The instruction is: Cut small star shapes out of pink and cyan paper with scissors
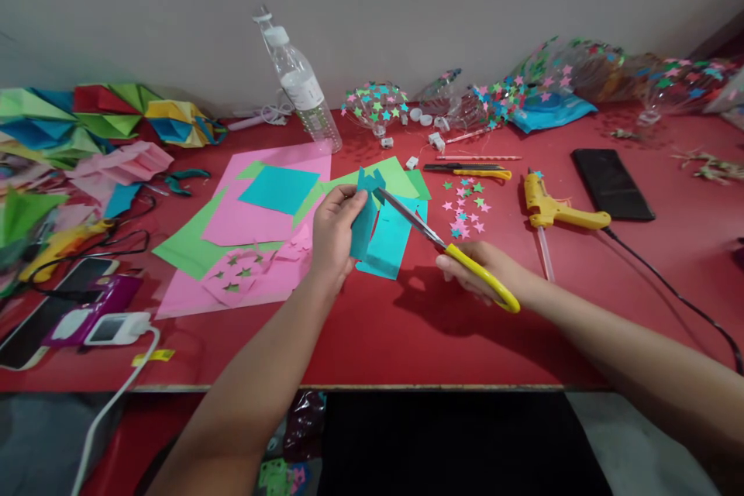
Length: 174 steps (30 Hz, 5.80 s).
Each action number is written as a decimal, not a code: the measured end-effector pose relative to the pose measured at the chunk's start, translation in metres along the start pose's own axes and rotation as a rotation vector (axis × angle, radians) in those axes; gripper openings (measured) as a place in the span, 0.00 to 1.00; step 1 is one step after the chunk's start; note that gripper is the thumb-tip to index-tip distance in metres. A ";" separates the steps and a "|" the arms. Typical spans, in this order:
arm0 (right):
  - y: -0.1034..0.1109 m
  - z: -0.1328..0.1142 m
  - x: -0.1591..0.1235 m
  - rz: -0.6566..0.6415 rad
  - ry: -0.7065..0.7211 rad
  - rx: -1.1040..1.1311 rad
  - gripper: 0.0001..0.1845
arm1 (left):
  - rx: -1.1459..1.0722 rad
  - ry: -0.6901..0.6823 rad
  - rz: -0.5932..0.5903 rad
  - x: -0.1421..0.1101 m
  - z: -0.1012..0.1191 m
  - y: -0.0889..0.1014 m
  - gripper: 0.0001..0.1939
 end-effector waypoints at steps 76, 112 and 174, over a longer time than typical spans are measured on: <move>-0.002 -0.007 -0.003 -0.028 -0.112 0.030 0.29 | 0.112 -0.053 -0.041 -0.003 0.005 0.001 0.05; 0.011 0.002 0.002 0.034 -0.096 -0.058 0.28 | 0.244 0.156 -0.375 0.002 0.007 -0.002 0.11; 0.012 0.001 0.003 -0.004 -0.052 0.026 0.27 | 0.096 0.247 -0.441 -0.009 -0.008 -0.015 0.17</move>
Point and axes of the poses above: each hand's wrist, its own x-axis towards the middle knuckle, its own y-axis out of the back of the hand, z = x × y, the point moved 5 cm from there along x, towards the middle knuckle, and after that the axes turned 5 degrees about -y, right-handed, at the moved point
